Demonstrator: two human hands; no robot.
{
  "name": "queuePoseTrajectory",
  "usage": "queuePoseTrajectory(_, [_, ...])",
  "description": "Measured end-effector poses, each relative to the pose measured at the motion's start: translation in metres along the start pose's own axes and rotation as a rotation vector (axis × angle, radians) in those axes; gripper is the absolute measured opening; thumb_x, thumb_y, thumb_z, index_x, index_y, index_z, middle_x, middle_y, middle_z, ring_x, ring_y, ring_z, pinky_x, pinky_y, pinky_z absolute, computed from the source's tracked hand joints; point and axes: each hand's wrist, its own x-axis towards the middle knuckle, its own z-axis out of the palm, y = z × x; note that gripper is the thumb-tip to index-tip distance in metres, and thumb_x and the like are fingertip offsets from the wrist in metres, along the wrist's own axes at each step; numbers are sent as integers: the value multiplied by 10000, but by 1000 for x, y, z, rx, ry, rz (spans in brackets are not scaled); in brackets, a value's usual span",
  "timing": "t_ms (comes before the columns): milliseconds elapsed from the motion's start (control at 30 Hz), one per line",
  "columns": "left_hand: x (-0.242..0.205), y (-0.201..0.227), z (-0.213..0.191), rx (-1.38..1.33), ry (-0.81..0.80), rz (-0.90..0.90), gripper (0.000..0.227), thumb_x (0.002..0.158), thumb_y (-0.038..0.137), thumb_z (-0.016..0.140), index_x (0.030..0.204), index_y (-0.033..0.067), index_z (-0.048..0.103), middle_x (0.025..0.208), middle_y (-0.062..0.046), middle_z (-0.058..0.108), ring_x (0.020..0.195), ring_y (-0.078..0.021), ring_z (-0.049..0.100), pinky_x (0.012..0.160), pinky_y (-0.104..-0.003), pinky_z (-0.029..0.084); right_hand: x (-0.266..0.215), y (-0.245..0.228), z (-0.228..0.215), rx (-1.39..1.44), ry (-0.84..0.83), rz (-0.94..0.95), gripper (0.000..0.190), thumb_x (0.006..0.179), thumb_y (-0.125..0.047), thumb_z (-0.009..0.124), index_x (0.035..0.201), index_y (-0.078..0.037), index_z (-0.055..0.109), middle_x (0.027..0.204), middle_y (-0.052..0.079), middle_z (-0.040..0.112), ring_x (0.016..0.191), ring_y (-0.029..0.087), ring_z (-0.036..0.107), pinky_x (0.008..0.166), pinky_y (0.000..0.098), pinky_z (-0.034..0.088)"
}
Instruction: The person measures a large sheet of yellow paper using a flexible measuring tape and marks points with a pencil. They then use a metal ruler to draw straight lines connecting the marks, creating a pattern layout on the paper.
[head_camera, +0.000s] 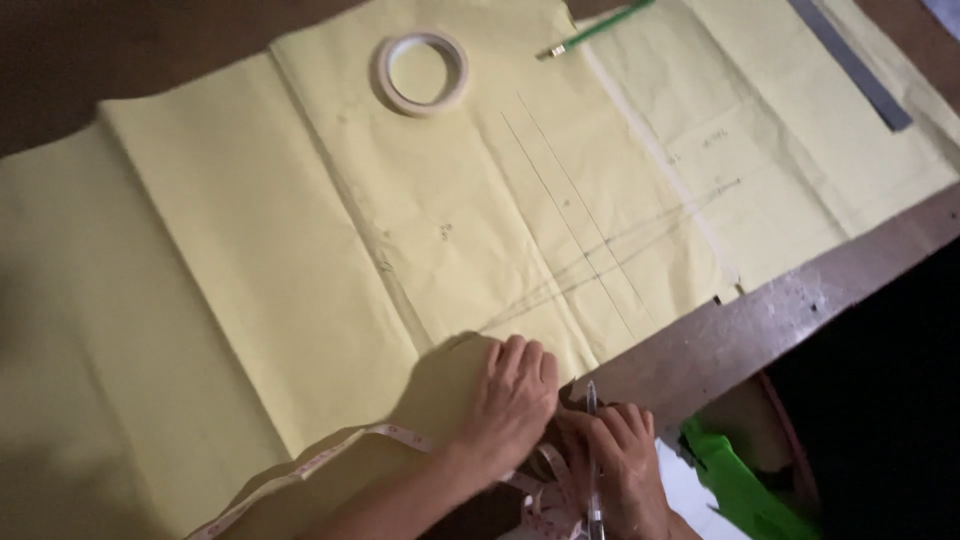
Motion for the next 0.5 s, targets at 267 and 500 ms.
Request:
queuePoseTrajectory(267, [57, -127, -33, 434, 100, -62, 358, 829, -74, 676, 1171, 30, 661, 1095, -110, 677, 1026, -251, 598, 985, -391, 517, 29, -11, 14, -19, -34, -65, 201, 952, -164, 654, 1136, -84, 667, 901, 39, 653, 839, 215, 510, 703, 375, 379])
queuePoseTrajectory(500, [105, -222, -30, 415, 219, -197, 78, 951, 15, 595, 1010, 57, 622, 1015, -108, 661, 932, -228, 580, 863, -369, 488, 71, -16, 35, 76, 55, -166, 168, 932, -76, 719, 1081, -101, 645, 796, 11, 678, 673, 140, 507, 644, 298, 392])
